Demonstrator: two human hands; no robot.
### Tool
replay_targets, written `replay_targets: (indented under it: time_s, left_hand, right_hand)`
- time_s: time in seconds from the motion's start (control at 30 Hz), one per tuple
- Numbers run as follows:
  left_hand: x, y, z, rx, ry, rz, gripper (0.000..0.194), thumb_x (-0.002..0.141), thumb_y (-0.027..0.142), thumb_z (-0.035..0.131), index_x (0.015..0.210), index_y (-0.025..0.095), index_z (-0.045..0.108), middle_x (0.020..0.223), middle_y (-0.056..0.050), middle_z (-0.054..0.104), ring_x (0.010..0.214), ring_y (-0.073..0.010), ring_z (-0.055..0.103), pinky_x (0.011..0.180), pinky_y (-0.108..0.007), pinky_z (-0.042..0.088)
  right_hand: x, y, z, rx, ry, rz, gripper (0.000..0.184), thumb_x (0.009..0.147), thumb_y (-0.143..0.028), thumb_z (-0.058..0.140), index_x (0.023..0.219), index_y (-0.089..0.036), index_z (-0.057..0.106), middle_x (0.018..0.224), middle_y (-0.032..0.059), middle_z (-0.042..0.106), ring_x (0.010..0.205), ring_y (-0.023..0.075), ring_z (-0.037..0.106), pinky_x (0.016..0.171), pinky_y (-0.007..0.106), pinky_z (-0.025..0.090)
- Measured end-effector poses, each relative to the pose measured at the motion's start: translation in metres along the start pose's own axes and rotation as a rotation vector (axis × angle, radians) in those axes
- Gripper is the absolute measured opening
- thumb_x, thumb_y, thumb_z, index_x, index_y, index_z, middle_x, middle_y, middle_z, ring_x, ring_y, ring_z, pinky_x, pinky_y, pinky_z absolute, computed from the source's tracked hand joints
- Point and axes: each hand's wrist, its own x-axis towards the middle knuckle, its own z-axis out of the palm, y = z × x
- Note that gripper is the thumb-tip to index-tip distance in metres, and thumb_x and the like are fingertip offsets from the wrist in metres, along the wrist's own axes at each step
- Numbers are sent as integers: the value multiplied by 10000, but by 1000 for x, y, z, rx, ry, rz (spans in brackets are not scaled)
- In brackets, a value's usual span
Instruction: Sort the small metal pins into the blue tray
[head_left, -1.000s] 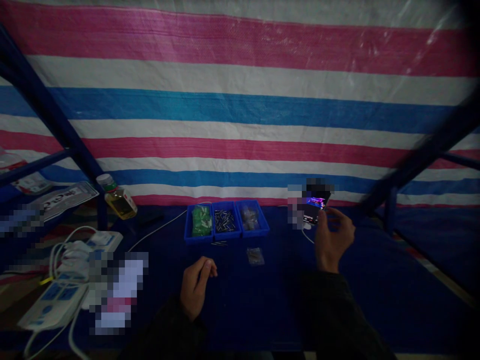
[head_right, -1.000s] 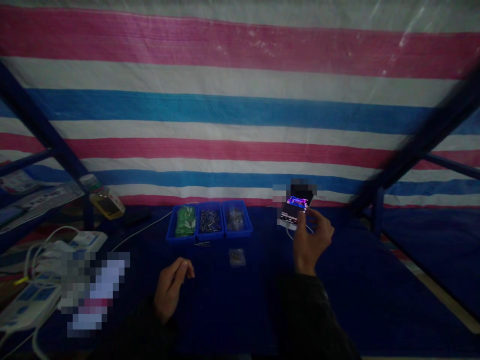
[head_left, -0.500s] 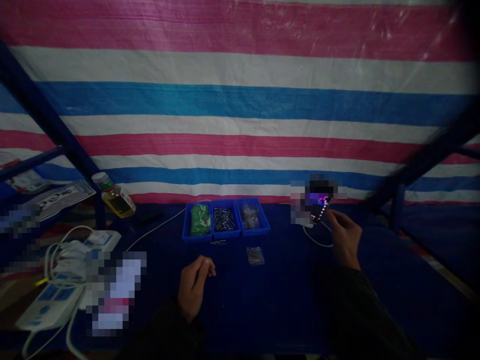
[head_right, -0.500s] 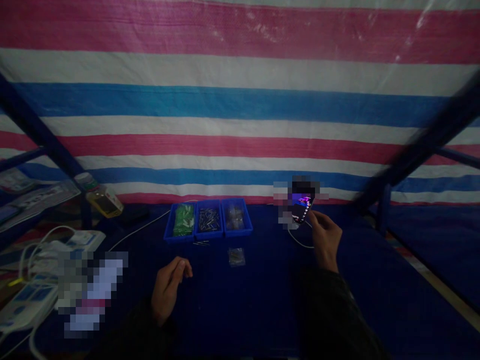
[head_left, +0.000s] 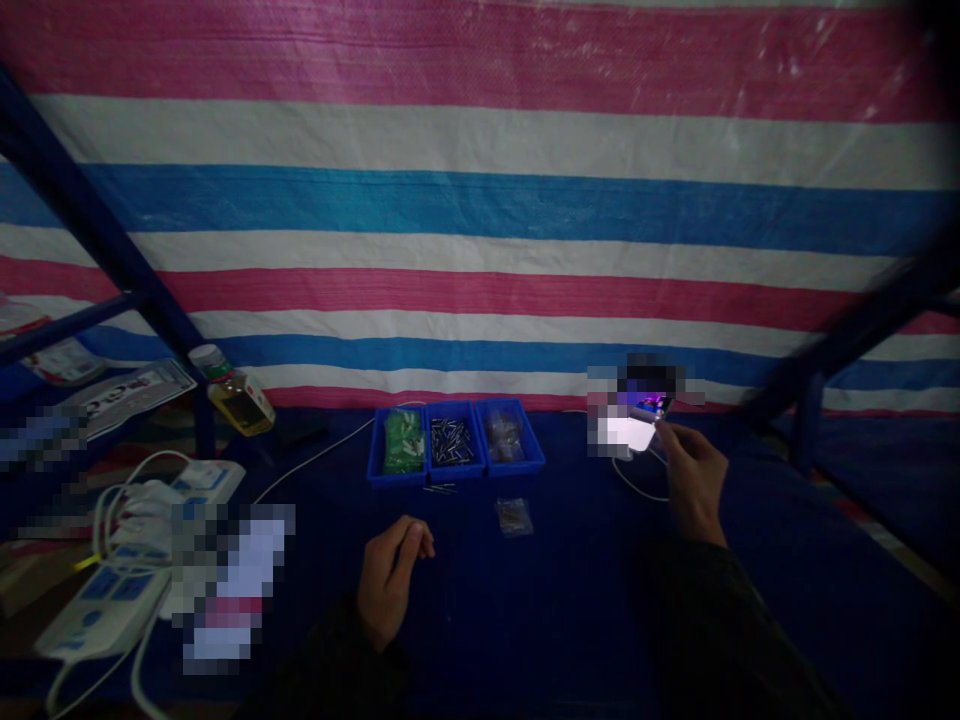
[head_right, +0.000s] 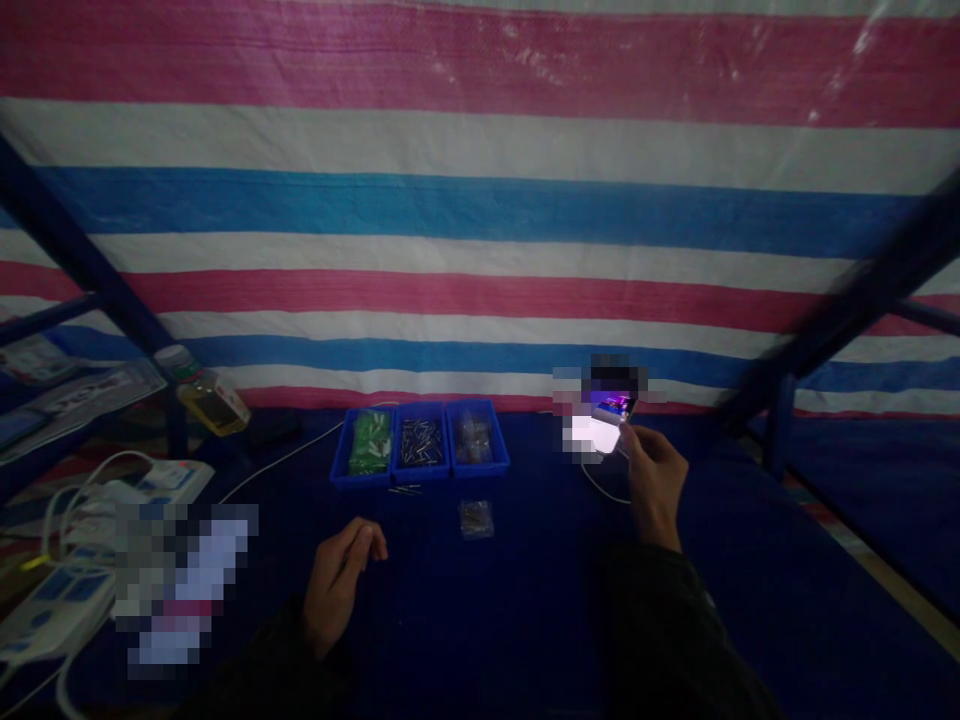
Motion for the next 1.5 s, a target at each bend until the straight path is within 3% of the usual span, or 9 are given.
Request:
replay_targets:
  time_s: [0.53,0.87,1.0,1.13,1.23,1.33,1.43,1.5]
  left_hand:
    - [0,0,1,-3,-2,-3,390,1046,385,427,794,175,638,720,-33,637,680,-173,585,675,-268,436]
    - [0,2,0,6,-17,-16,395,1046,403,420,810,178,644,728,-35,651,689,-179,604,678,-273,447]
    - [0,2,0,3,-4,-10,398,1038,418,434,799,178,644,718,-36,651,678,-181,606,664,-273,449]
    - [0,3,-1,10,-14,-10,413,1045,418,422,794,180,648,721,-37,648,680,-179,600,669,-274,449]
    - [0,3,-1,17,-17,-12,417,1049,419,415,797,180,645,724,-39,646,690,-180,599,674,-273,451]
    - [0,4,0,15,-7,-9,417,1045,420,430,784,179,649,717,-35,646,678,-174,594,677,-269,457]
    - [1,5,1,20,15,-2,426,1038,425,443,760,179,652,708,-34,644,655,-168,579,678,-270,462]
    - [1,6,1,21,17,3,428,1040,422,436,763,179,653,710,-36,642,652,-168,574,678,-271,464]
  right_hand:
    - [2,-1,5,47,-44,7,447,748,-532,787,949,-134,750,807,56,717,706,191,644,675,317,516]
    - [1,-8,5,50,-30,8,467,761,-542,771,973,-128,738,859,71,724,742,209,659,686,332,530]
    - [-2,-14,1,18,45,-24,455,815,-546,715,1014,-136,725,927,91,721,811,231,660,745,356,514]
    - [-15,-27,-4,-124,285,-77,433,905,-553,606,1007,-143,699,964,143,704,881,284,642,779,408,478]
    - [-34,-44,-8,-196,347,-101,412,941,-565,548,925,-179,694,926,152,693,838,288,604,757,422,447]
    - [-60,-67,-6,-284,131,-188,383,897,-543,633,711,-209,656,667,36,625,640,210,563,646,351,427]
    - [-92,-92,8,-303,-641,-314,345,938,-477,609,737,-204,670,664,0,622,599,170,558,582,292,419]
    - [-116,-103,21,-335,-891,-356,268,961,-422,596,838,-208,702,763,12,679,656,181,606,618,292,456]
